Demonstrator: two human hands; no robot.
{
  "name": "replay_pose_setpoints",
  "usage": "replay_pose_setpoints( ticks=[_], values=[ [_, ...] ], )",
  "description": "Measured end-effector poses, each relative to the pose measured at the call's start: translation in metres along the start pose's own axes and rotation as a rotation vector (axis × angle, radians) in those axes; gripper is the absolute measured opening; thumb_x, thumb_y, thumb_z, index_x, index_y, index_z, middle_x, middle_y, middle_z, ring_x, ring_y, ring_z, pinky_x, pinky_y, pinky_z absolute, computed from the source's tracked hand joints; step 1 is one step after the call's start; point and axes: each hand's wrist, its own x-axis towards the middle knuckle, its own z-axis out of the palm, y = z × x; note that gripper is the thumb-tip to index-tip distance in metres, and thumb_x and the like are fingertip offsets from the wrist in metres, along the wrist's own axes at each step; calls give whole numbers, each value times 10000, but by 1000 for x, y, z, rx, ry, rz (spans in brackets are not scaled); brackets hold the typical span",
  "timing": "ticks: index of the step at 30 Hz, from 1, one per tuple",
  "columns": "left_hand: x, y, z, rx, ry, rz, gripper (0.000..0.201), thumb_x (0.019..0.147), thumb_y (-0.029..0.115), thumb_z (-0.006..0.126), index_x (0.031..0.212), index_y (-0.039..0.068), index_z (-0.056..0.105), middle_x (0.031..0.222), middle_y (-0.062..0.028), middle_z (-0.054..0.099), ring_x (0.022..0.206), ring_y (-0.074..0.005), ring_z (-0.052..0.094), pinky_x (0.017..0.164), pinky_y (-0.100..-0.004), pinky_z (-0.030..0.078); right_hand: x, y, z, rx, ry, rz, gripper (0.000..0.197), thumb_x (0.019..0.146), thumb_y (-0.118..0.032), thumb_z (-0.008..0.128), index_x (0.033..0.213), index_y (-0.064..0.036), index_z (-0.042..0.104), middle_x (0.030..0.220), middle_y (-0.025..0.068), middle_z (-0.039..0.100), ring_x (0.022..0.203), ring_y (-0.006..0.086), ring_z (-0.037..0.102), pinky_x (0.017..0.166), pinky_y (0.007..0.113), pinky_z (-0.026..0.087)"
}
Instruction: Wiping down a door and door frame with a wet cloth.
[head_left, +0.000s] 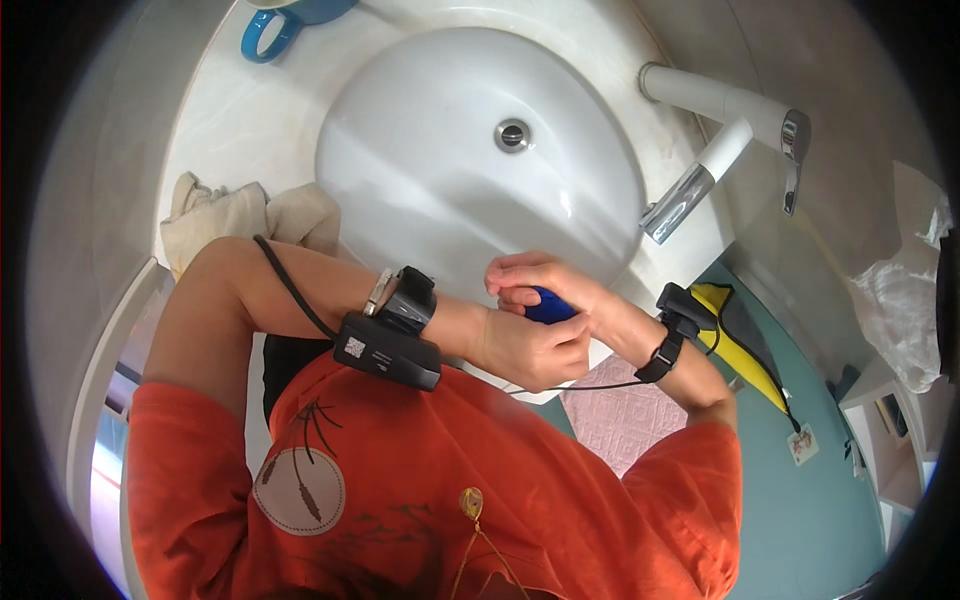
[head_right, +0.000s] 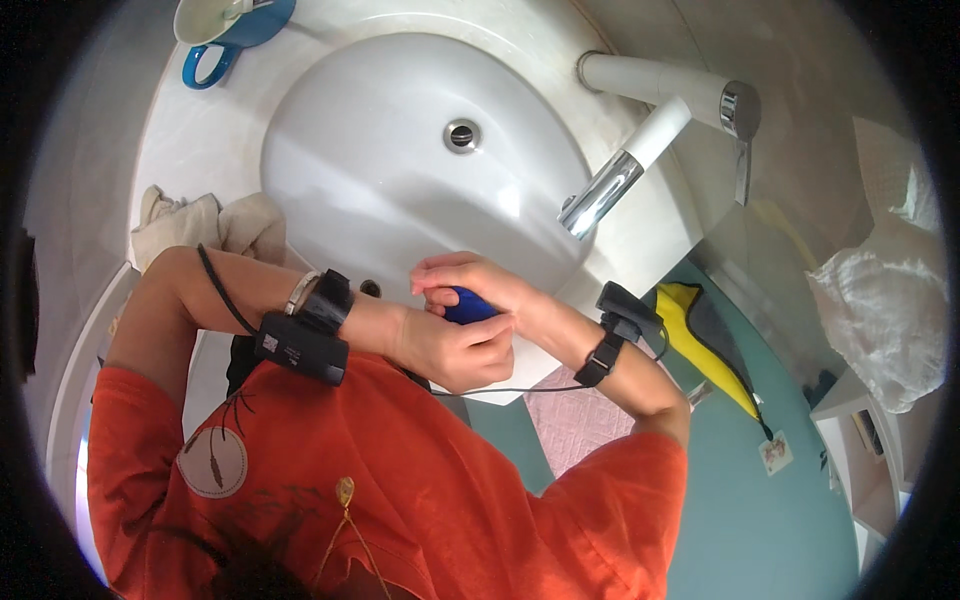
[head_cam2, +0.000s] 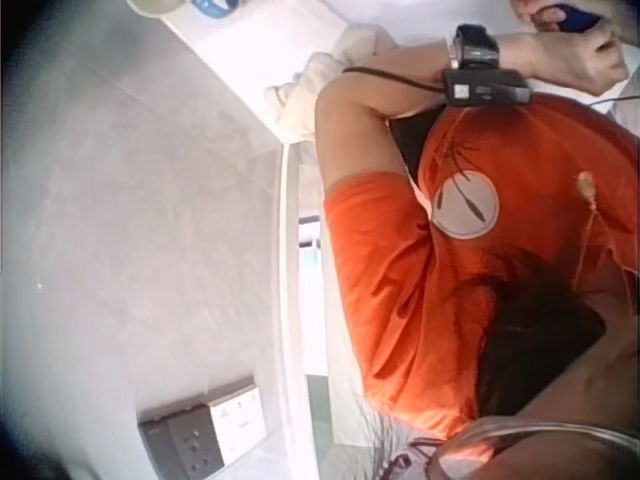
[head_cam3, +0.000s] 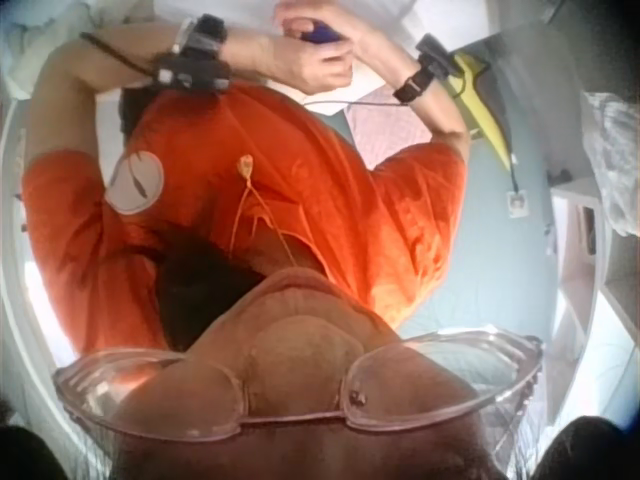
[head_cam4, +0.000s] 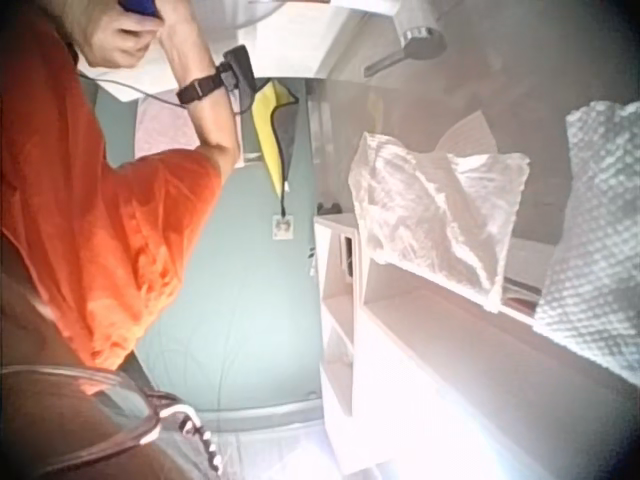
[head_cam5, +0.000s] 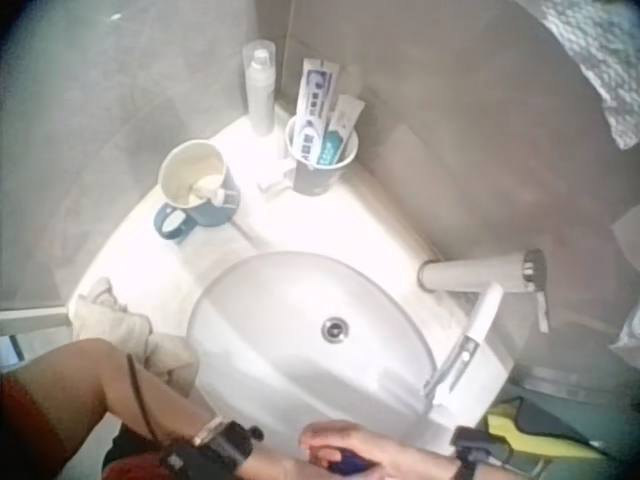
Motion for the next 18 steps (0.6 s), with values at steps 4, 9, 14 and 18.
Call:
replay_pose_setpoints(
  ticks=[4, 9, 14, 18],
  values=[
    [-1, 1, 0, 48, -4, 52, 221, 600, 239, 541, 664, 29, 562, 730, -44, 499, 732, -215, 542, 797, -394, 470, 2, -3, 1, -34, -61, 44, 174, 821, -195, 583, 777, -32, 546, 524, -44, 377, 531, 66, 417, 520, 205, 362],
    [-15, -1, 4, 84, -23, 230, 239, 571, 265, 541, 644, 37, 531, 676, -51, 490, 676, -201, 532, 773, -412, 479, 15, 1, -1, -193, 28, 41, 178, 819, -181, 567, 743, -20, 555, 541, -23, 422, 540, 83, 447, 538, 215, 384],
    [-41, 7, 23, 80, -5, 251, 231, 572, 264, 543, 644, 45, 531, 673, -46, 492, 656, -195, 523, 775, -427, 474, 34, 6, -5, -280, 136, -3, 207, 838, -217, 547, 784, -17, 546, 535, -31, 409, 525, 79, 431, 533, 215, 376],
    [-59, 8, 27, 49, 9, 290, 211, 590, 255, 545, 642, 51, 535, 676, -44, 499, 661, -199, 523, 781, -424, 472, 52, 13, -7, -262, 225, -20, 206, 845, -219, 535, 807, -17, 542, 538, -24, 425, 535, 83, 458, 529, 217, 380]
  ],
)
